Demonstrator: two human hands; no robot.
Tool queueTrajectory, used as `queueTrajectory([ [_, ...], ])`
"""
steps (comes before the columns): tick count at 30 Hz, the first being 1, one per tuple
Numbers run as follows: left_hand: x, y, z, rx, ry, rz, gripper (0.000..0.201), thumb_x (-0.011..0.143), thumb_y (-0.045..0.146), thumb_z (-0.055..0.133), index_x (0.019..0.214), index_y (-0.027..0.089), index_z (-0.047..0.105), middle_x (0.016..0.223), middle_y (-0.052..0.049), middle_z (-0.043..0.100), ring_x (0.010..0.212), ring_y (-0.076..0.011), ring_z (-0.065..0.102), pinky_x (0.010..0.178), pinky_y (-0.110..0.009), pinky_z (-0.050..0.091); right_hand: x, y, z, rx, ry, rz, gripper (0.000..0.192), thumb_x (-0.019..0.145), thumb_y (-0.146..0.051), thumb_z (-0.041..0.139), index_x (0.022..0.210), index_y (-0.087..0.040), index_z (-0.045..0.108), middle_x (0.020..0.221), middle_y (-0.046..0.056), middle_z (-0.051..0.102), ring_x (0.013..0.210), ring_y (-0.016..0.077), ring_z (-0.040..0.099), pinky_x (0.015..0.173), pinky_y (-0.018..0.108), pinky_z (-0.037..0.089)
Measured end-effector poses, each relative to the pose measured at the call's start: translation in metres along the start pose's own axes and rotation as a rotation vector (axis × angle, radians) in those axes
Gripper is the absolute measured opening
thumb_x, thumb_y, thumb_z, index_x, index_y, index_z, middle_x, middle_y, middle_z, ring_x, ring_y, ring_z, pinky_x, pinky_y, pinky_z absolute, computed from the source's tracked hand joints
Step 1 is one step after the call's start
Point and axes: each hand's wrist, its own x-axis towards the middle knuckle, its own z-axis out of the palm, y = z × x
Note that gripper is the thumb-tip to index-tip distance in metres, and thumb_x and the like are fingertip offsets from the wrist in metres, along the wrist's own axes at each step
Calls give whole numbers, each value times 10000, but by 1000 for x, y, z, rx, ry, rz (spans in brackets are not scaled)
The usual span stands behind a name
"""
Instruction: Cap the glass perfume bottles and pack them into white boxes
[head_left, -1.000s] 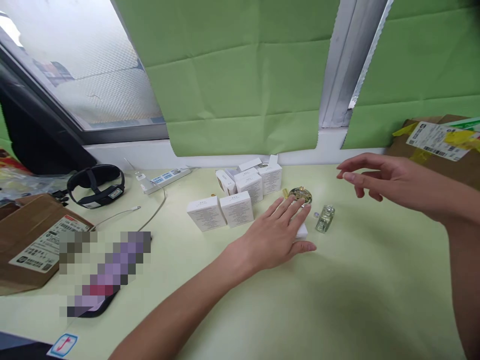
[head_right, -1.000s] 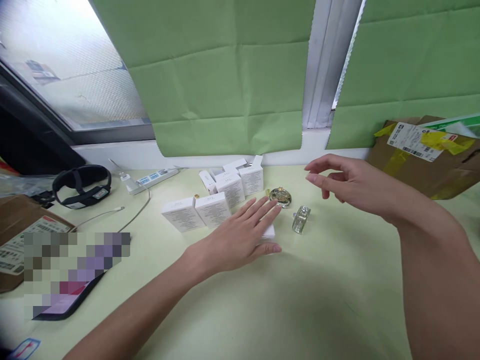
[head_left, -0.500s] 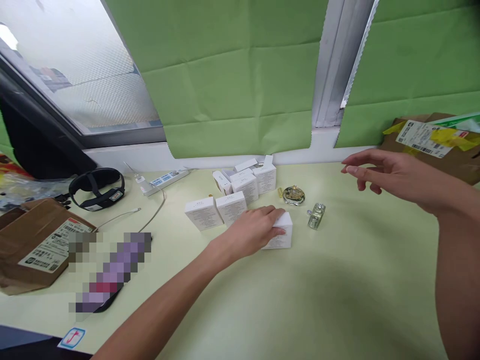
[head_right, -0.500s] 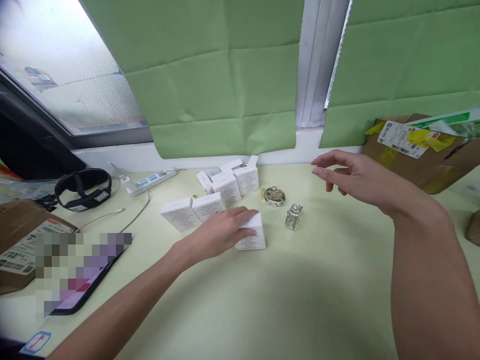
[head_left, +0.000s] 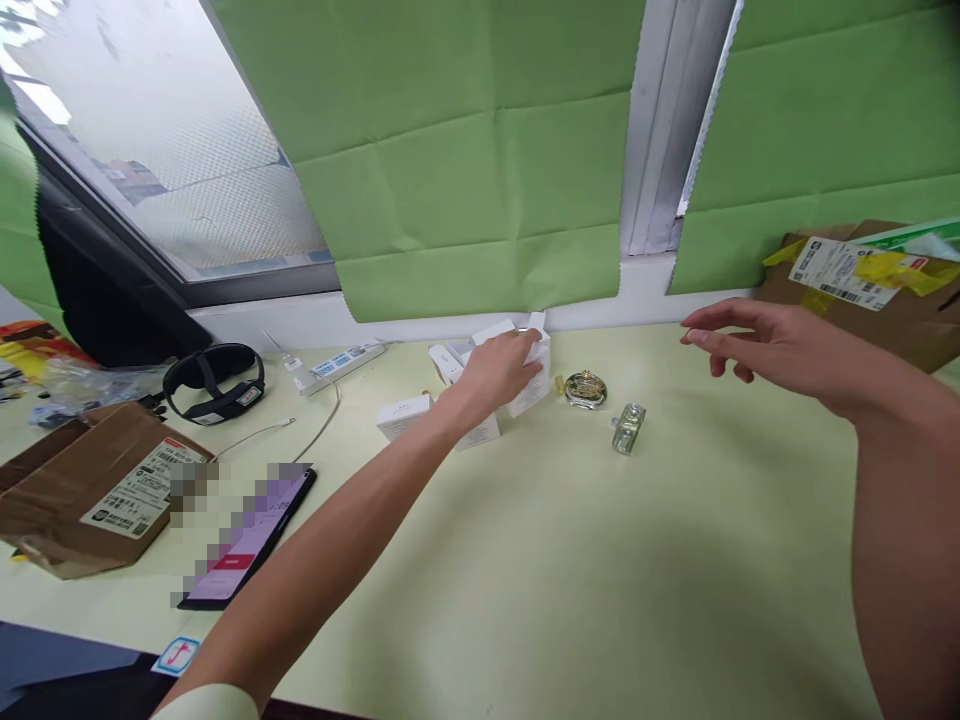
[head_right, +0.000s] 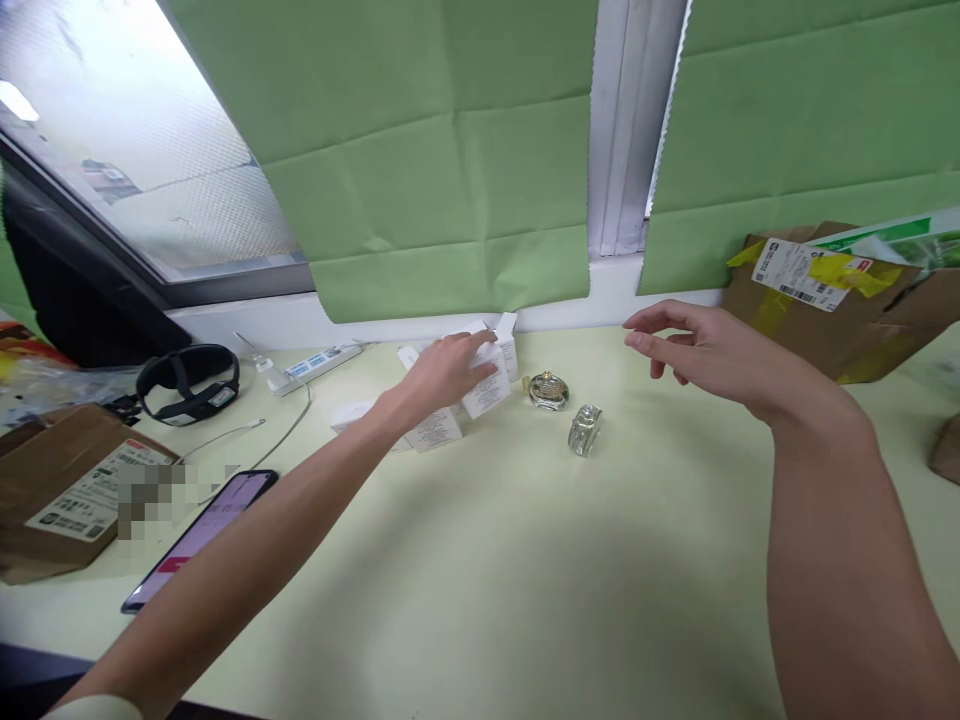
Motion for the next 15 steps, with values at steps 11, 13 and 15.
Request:
queueTrajectory([
  [11, 7, 5, 29, 74, 35, 54, 462, 987, 419, 448, 1372, 166, 487, 1330, -163, 556, 1275, -322, 460, 1040, -456, 374, 2, 2, 1, 31, -9, 6, 507, 789, -688, 632, 1142, -325, 641, 875, 34, 669, 718, 163, 531, 662, 332, 420],
  [13, 14, -18, 8, -20, 62, -38, 518, 997, 521, 371, 1394, 201, 462, 1363, -138, 554, 1251, -303, 496, 1030, -441, 397, 3, 5, -1, 24, -7, 5, 529, 783, -710, 620, 1146, -326, 643, 858, 34, 666, 722, 167, 534, 682, 342, 430],
  [15, 23, -52, -11, -99, 11, -309, 518, 1003, 550, 313, 1406, 249, 434, 1323, -105, 601, 1199, -268, 557, 982, -386, 444, 5, 9, -2, 21, -11, 4, 547, 778, -728, 609, 1153, -331, 642, 845, 34, 665, 734, 174, 540, 699, 351, 440],
])
